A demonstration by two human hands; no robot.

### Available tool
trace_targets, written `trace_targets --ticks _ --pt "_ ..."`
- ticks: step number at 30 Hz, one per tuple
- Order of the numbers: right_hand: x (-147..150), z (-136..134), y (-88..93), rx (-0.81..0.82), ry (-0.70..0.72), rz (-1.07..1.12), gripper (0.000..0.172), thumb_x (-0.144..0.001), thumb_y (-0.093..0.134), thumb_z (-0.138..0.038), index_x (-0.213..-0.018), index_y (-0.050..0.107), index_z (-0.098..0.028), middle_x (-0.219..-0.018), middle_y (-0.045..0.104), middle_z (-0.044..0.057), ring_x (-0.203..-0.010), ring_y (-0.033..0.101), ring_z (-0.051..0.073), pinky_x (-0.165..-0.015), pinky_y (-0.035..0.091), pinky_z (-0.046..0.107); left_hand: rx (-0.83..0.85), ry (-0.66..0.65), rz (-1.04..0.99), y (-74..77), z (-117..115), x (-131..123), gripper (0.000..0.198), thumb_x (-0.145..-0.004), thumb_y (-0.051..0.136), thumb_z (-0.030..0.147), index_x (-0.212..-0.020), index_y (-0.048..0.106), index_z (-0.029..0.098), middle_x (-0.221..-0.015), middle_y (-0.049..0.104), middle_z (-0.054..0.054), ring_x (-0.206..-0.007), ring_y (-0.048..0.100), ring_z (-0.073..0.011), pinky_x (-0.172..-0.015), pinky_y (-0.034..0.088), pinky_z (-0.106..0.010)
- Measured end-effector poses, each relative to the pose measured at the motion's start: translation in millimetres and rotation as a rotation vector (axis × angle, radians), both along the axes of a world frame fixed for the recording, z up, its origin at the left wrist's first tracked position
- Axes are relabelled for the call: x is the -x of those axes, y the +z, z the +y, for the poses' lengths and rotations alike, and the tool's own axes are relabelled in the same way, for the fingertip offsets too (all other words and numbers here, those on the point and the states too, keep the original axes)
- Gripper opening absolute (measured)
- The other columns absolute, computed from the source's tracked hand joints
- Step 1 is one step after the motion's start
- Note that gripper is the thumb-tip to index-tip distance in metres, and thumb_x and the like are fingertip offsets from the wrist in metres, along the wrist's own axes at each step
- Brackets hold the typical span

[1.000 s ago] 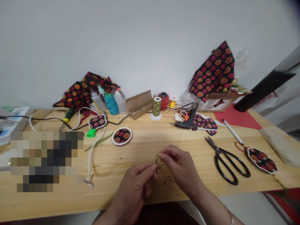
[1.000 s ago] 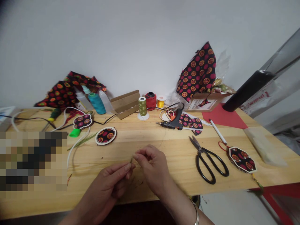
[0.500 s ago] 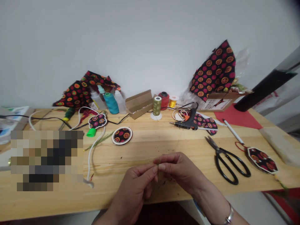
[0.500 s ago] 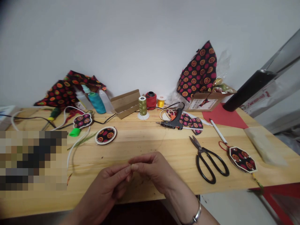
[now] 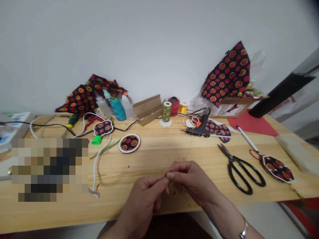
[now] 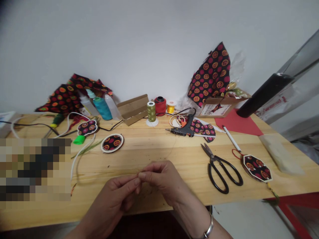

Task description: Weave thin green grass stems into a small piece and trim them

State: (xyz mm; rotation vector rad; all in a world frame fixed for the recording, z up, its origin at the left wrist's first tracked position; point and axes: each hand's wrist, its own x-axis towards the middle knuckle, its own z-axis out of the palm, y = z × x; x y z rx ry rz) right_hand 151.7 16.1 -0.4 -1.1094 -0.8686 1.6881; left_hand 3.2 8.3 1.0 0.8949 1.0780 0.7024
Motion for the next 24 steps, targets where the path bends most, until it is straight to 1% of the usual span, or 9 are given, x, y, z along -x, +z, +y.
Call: trace_targets --ticks 4,8,12,15,19,21,24 --pt "1 1 4.4 -0.03 -0.059 -0.059 0.016 -0.061 0.072 -0.021 -0.052 0.061 -0.014 -0.05 0.052 -0.005 -0.049 0.042 0.007 -0.052 0.031 0.021 0.002 -0.016 -0.008 0.9 -2 0 0.031 -0.079 0.059 0.037 -0.056 0.056 0.016 -0.043 0.03 0.008 -0.042 0.02 -0.0072 -0.043 0.012 -0.025" --pt "-2 3 9.1 -0.093 -0.11 -0.146 0.018 -0.064 0.069 -0.023 -0.054 0.056 -0.014 -0.053 0.051 -0.005 -0.054 0.043 0.009 -0.055 0.032 0.023 0.03 -0.029 -0.049 3.3 -2 -1 0.028 -0.079 0.06 0.035 -0.059 0.058 0.015 -0.05 0.038 0.006 -0.045 0.023 -0.0071 -0.044 0.015 -0.024" --pt "-10 6 15.7 -0.167 -0.161 -0.237 0.018 -0.067 0.067 -0.024 -0.057 0.056 -0.015 -0.057 0.047 -0.005 -0.057 0.039 0.009 -0.056 0.031 0.023 0.031 -0.01 -0.025 3.8 -1 -2 0.026 -0.077 0.062 0.035 -0.061 0.061 0.014 -0.058 0.047 0.003 -0.052 0.03 -0.0085 -0.047 0.021 -0.022" --pt "-19 9 21.7 -0.252 -0.207 -0.269 0.017 -0.071 0.066 -0.025 -0.059 0.056 -0.016 -0.059 0.047 -0.005 -0.058 0.038 0.009 -0.057 0.03 0.023 -0.018 -0.02 0.051 3.8 0 0 0.026 -0.077 0.062 0.036 -0.062 0.063 0.016 -0.058 0.049 0.003 -0.057 0.036 -0.0103 -0.053 0.028 -0.022" --pt "-33 11 30.6 -0.377 -0.285 -0.322 0.017 -0.076 0.064 -0.024 -0.062 0.056 -0.018 -0.062 0.047 -0.005 -0.061 0.038 0.009 -0.059 0.03 0.023 -0.165 -0.038 0.22 3.7 5 5 0.022 -0.079 0.06 0.035 -0.068 0.068 0.019 -0.064 0.056 0.002 -0.067 0.047 -0.0144 -0.065 0.034 -0.023" --pt "-40 11 35.4 -0.431 -0.325 -0.327 0.016 -0.077 0.063 -0.023 -0.063 0.057 -0.018 -0.065 0.049 -0.004 -0.064 0.04 0.009 -0.061 0.03 0.023 -0.284 -0.045 0.277 2.4 9 8 0.018 -0.08 0.058 0.033 -0.073 0.069 0.02 -0.069 0.06 0.001 -0.074 0.052 -0.017 -0.07 0.036 -0.024" --pt "-47 11 42.3 -0.485 -0.377 -0.322 0.015 -0.078 0.063 -0.023 -0.064 0.058 -0.018 -0.069 0.05 -0.004 -0.068 0.042 0.01 -0.064 0.032 0.023 -0.501 -0.025 0.33 -0.8 15 11 0.017 -0.082 0.055 0.029 -0.075 0.069 0.022 -0.071 0.059 0.0 -0.074 0.054 -0.0177 -0.07 0.038 -0.026"
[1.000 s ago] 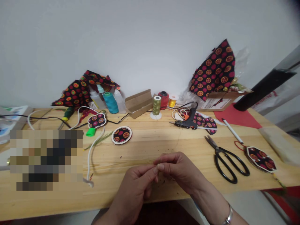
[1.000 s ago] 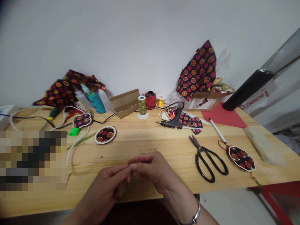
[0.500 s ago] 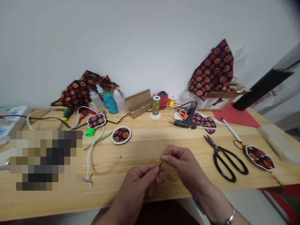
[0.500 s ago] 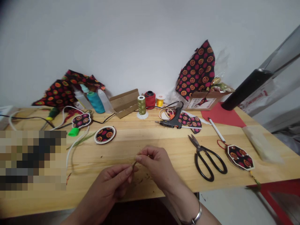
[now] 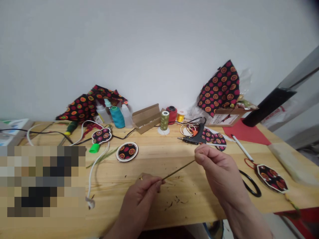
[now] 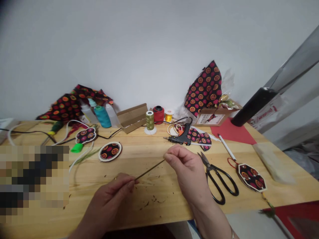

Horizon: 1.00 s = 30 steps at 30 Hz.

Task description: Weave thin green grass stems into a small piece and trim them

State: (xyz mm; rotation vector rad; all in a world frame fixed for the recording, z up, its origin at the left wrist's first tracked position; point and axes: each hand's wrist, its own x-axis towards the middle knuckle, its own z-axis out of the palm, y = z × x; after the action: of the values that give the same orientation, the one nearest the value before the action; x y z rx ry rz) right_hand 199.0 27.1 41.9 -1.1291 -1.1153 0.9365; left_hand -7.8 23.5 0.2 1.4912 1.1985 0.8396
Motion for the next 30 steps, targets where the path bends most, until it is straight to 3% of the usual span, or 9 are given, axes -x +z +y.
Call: trace_targets --ticks 6,13,16,18,20,21,23,26,30 --pt "-6 11 12.4 -0.041 0.011 -0.037 0.015 -0.077 0.063 -0.024 -0.064 0.058 -0.019 -0.071 0.052 -0.003 -0.07 0.044 0.011 -0.066 0.033 0.023 -0.295 -0.015 0.101 -7.1 10 5 0.019 -0.085 0.051 0.025 -0.081 0.069 0.024 -0.085 0.063 -0.004 -0.09 0.055 -0.0207 -0.082 0.042 -0.031" --pt "12 42 33.4 0.034 0.097 -0.212 0.021 -0.074 0.061 -0.028 -0.059 0.054 -0.016 -0.059 0.045 -0.004 -0.058 0.037 0.01 -0.056 0.03 0.024 -0.348 0.04 0.245 -16.8 28 16 0.02 -0.081 0.053 0.03 -0.085 0.073 0.025 -0.103 0.062 -0.008 -0.1 0.055 -0.0262 -0.087 0.043 -0.042" --pt "26 55 40.9 0.037 0.156 -0.236 0.019 -0.071 0.061 -0.027 -0.058 0.052 -0.016 -0.056 0.043 -0.004 -0.055 0.035 0.01 -0.053 0.028 0.023 -0.439 0.261 0.241 -11.1 28 20 0.033 -0.075 0.06 0.029 -0.107 0.068 0.024 -0.124 0.052 -0.012 -0.11 0.049 -0.0312 -0.092 0.038 -0.048" --pt "34 63 44.1 0.023 0.178 -0.263 0.021 -0.069 0.06 -0.026 -0.054 0.05 -0.017 -0.054 0.041 -0.005 -0.053 0.035 0.009 -0.052 0.028 0.023 -0.464 0.367 0.168 0.8 21 19 0.036 -0.073 0.063 0.032 -0.108 0.067 0.025 -0.118 0.055 -0.011 -0.107 0.049 -0.03 -0.091 0.039 -0.045" --pt "40 67 45.2 -0.007 0.184 -0.301 0.023 -0.068 0.06 -0.023 -0.05 0.046 -0.017 -0.053 0.04 -0.005 -0.052 0.035 0.009 -0.052 0.029 0.023 -0.272 0.254 0.01 16.2 13 15 0.021 -0.074 0.063 0.036 -0.089 0.073 0.024 -0.087 0.062 -0.006 -0.084 0.057 -0.0229 -0.074 0.046 -0.033" --pt "43 68 44.6 -0.019 0.184 -0.324 0.024 -0.068 0.06 -0.022 -0.05 0.046 -0.018 -0.053 0.04 -0.005 -0.052 0.036 0.01 -0.052 0.03 0.023 -0.068 0.147 -0.073 23.5 9 12 0.021 -0.075 0.062 0.039 -0.079 0.074 0.022 -0.072 0.059 -0.004 -0.069 0.055 -0.0181 -0.064 0.045 -0.028" --pt "48 64 41.0 -0.048 0.181 -0.386 0.022 -0.069 0.06 -0.02 -0.051 0.049 -0.017 -0.054 0.043 -0.004 -0.053 0.04 0.01 -0.053 0.032 0.023 0.388 0.012 -0.352 34.1 5 4 0.033 -0.073 0.063 0.048 -0.076 0.074 0.017 -0.051 0.046 0.002 -0.041 0.035 -0.0075 -0.04 0.029 -0.02" --pt "55 47 29.7 -0.133 0.175 -0.493 0.017 -0.072 0.059 -0.015 -0.056 0.055 -0.017 -0.059 0.051 -0.002 -0.06 0.046 0.012 -0.058 0.036 0.024 0.783 -0.013 -0.77 37.4 5 -6 0.034 -0.072 0.067 0.042 -0.087 0.072 0.012 -0.069 0.057 -0.001 -0.04 0.029 -0.0009 -0.037 0.019 -0.015" --pt "60 15 10.6 -0.322 0.173 -0.602 0.016 -0.075 0.055 -0.007 -0.064 0.059 -0.018 -0.068 0.056 0.001 -0.069 0.052 0.014 -0.062 0.041 0.025 0.961 -0.004 -1.106 28.4 6 -10 0.016 -0.077 0.065 0.027 -0.08 0.069 0.011 -0.067 0.056 0.001 -0.039 0.03 0.0012 -0.038 0.019 -0.011"
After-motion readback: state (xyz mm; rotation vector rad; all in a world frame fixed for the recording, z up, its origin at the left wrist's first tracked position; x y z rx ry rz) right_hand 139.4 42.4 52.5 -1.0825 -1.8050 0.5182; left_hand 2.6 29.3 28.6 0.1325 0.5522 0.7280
